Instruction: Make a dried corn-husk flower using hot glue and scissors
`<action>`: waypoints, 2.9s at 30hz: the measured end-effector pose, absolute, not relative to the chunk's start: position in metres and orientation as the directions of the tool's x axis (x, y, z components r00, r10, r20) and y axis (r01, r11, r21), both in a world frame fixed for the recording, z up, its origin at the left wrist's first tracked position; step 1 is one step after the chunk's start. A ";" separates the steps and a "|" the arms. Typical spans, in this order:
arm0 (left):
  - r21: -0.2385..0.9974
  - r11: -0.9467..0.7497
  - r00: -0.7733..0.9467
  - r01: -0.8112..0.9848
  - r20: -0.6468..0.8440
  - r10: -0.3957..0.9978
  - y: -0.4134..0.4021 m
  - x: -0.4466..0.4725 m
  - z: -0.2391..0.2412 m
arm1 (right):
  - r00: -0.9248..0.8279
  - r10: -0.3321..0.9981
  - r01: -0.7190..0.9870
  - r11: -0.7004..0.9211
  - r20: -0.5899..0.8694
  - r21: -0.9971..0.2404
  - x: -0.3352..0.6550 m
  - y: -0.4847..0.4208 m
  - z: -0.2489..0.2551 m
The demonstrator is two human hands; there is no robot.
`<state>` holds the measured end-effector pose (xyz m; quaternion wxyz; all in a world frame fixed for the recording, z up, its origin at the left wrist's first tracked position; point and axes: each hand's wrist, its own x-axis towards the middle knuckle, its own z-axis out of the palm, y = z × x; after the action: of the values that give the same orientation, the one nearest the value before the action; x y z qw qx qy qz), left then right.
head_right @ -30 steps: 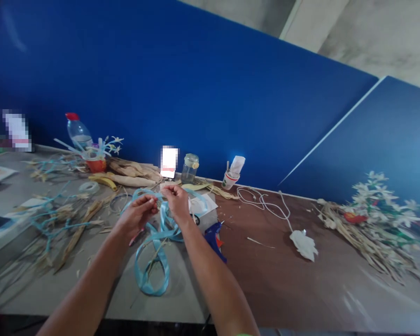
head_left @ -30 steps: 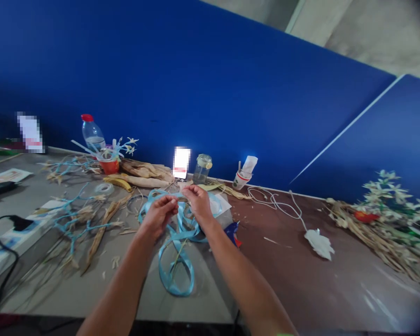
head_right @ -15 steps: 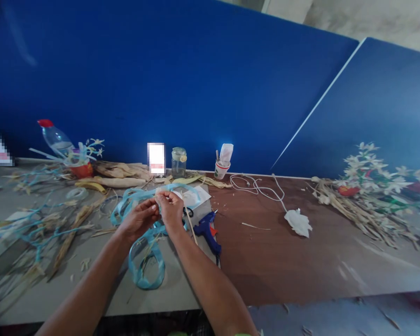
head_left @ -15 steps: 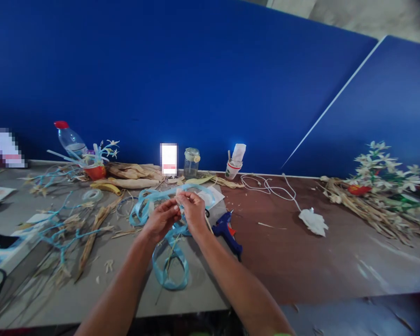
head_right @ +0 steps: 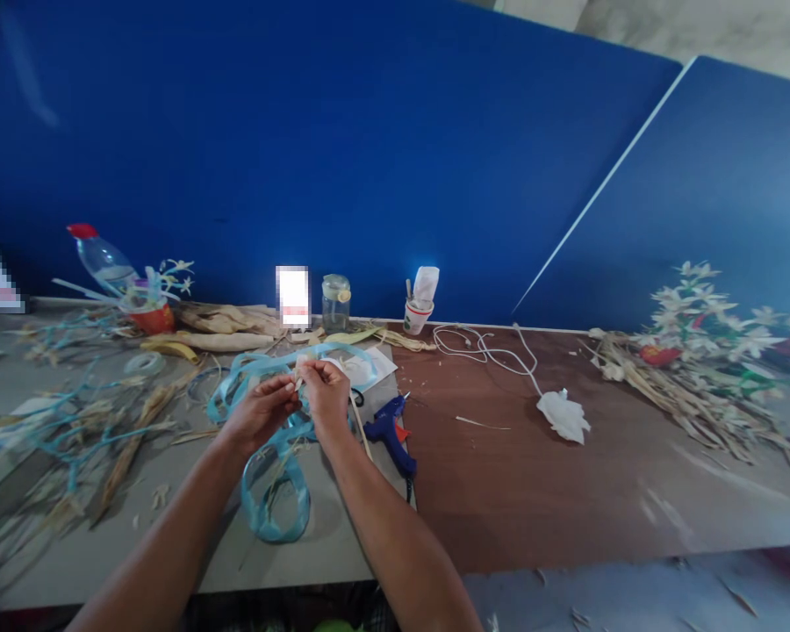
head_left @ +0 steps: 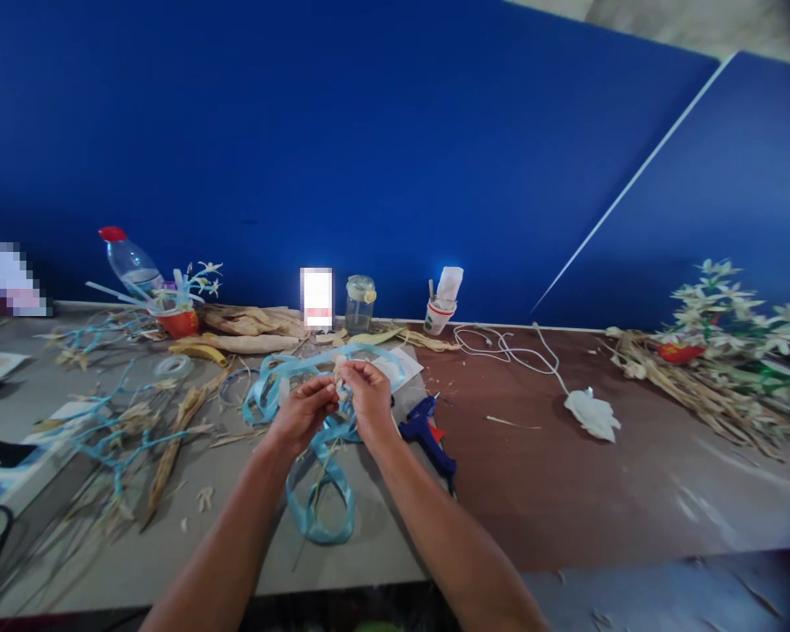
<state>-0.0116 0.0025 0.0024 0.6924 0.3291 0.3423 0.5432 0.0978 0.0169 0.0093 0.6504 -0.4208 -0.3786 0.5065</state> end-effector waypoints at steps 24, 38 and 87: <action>0.863 0.062 0.035 -0.501 -0.051 0.998 0.005 -0.005 0.002 | 0.023 0.985 0.028 0.170 0.171 -0.985 0.116 0.001 0.025; 0.879 0.019 0.012 -0.476 -0.016 1.000 0.001 -0.011 0.011 | 0.039 0.929 0.334 0.335 0.368 -0.881 0.128 0.005 0.025; 0.990 0.051 0.007 0.131 -0.052 0.999 0.007 -0.030 0.011 | -0.304 0.830 0.767 0.504 0.467 -0.396 0.159 0.006 0.037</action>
<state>-0.0296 0.0067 0.0114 0.4817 0.5212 0.5417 0.4504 0.1591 0.0063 0.0374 0.3197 -0.4955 -0.8061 0.0492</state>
